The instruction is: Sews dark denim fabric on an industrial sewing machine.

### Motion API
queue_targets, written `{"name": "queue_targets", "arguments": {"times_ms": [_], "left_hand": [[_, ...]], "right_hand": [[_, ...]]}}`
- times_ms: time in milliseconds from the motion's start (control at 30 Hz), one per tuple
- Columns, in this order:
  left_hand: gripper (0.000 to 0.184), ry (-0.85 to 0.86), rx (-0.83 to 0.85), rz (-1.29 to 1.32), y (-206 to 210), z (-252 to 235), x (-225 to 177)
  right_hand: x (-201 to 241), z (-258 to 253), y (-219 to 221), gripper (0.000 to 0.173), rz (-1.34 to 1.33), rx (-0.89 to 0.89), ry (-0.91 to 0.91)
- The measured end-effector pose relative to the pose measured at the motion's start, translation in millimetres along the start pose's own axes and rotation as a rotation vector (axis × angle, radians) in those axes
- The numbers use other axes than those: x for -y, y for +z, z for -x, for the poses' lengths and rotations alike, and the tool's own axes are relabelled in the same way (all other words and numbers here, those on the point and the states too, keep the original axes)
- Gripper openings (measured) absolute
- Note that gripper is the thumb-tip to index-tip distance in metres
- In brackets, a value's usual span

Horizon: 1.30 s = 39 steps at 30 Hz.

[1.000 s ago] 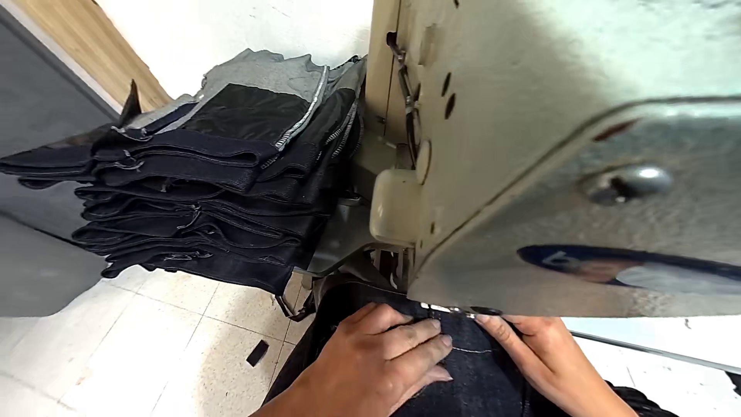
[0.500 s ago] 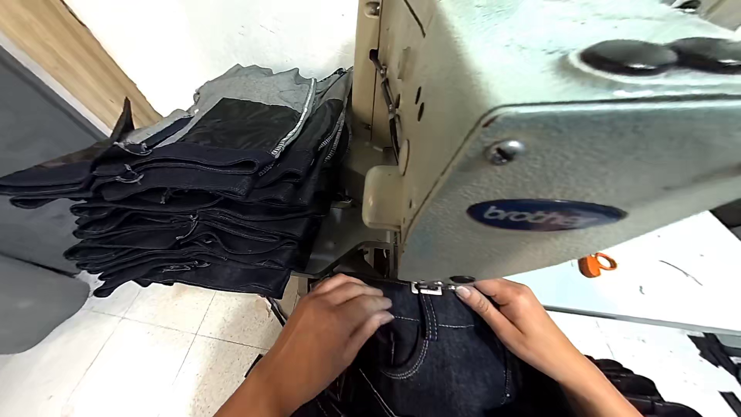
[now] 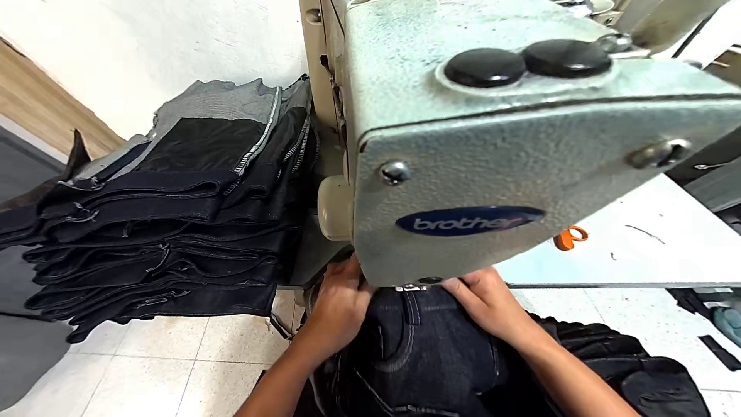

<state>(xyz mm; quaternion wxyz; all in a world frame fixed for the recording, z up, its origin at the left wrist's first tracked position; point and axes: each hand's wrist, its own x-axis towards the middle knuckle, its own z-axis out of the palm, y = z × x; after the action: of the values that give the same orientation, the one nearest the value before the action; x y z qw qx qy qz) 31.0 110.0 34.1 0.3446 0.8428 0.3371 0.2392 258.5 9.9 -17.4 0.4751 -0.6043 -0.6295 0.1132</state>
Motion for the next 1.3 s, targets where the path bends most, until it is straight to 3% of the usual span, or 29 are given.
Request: {"name": "queue_targets", "arguments": {"times_ms": [133,233,400,567,800,1000,1233,1300], "left_hand": [[0.007,0.059,-0.030,0.106,-7,-21,12],[0.008,0.088,-0.074,0.116,-5,-19,14],[0.015,0.184,-0.223,-0.144,8,-10,13],[0.015,0.272,-0.278,-0.246,8,-18,14],[0.020,0.199,-0.202,-0.210,4,-17,15],[0.016,0.265,-0.227,-0.288,4,-15,14],[0.016,0.196,-0.148,-0.257,-6,-12,14],[0.017,0.185,-0.115,-0.250,-9,-12,11]], "right_hand": [[23,-36,-5,0.021,0.190,-0.017,-0.014],[17,-38,-9,0.021,0.218,0.002,-0.053],[15,-33,-14,0.020,0.192,-0.046,-0.155],[17,-39,-20,0.023,0.214,-0.064,-0.192],[22,-40,-25,0.011,0.221,-0.039,-0.206],[23,-54,-25,0.015,0.105,0.136,-0.048],[31,-60,-27,0.019,0.137,0.213,0.005],[25,-56,-27,0.016,0.108,0.159,-0.023]]}}
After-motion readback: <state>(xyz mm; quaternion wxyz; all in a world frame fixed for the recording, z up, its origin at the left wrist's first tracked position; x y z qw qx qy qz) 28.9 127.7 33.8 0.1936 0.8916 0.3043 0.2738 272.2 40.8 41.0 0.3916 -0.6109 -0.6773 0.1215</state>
